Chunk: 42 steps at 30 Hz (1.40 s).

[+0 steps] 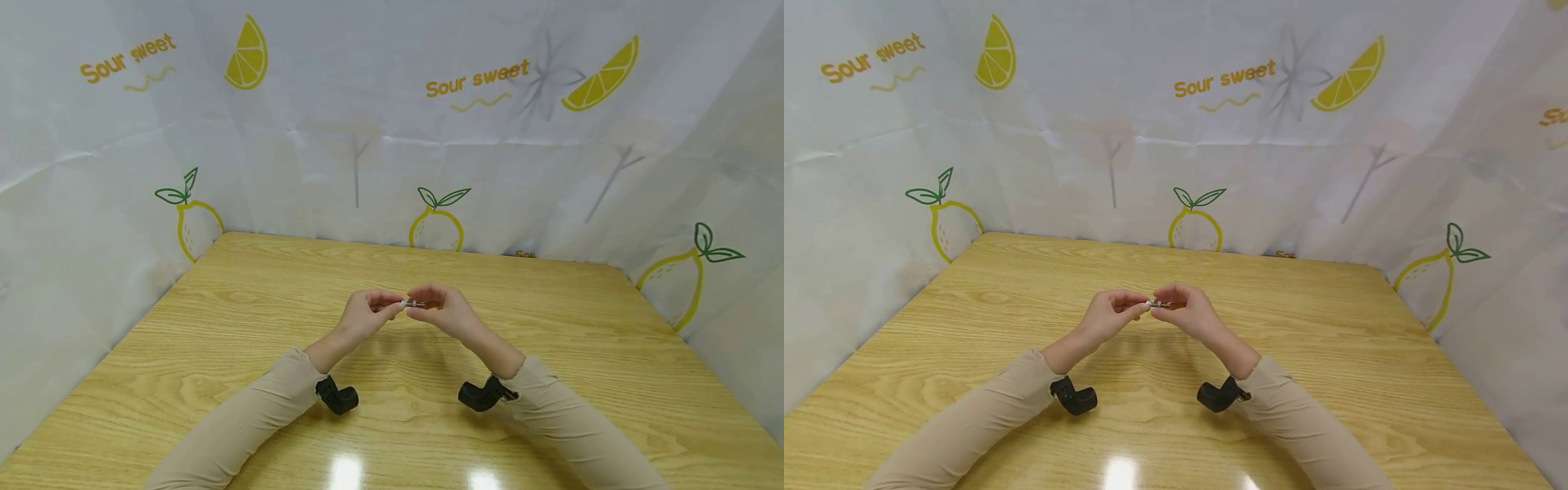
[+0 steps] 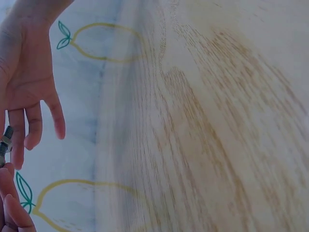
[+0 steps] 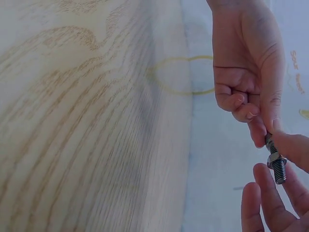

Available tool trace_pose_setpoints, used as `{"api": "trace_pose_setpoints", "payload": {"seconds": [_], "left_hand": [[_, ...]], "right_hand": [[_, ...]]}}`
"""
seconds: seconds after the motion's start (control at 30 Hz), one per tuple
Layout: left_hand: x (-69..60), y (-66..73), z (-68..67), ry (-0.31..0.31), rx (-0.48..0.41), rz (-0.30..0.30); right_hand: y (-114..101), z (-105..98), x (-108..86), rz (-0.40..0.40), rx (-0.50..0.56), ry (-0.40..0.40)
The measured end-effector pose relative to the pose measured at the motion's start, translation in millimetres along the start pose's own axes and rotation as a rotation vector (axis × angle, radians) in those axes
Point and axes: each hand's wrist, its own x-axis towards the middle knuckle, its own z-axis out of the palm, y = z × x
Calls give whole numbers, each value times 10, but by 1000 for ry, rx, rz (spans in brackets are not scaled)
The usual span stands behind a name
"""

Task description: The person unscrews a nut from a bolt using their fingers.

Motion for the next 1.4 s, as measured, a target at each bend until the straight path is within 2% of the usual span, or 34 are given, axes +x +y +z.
{"api": "trace_pose_setpoints", "payload": {"seconds": [0.27, 0.57, 0.87, 1.2, 1.4], "left_hand": [[10, -17, 10, 9, 4, -9], [14, -4, 20, 19, -2, -10], [10, -7, 7, 12, 2, -9], [-3, 11, -5, 12, 4, -8], [0, 3, 2, 11, 5, -3]], "right_hand": [[19, -2, 13, 30, 30, -53], [13, 10, 13, 2, 1, 4], [2, 10, 18, 38, 17, -54], [15, 18, 20, 22, 10, -6], [11, 21, 20, 39, 24, -26]]}}
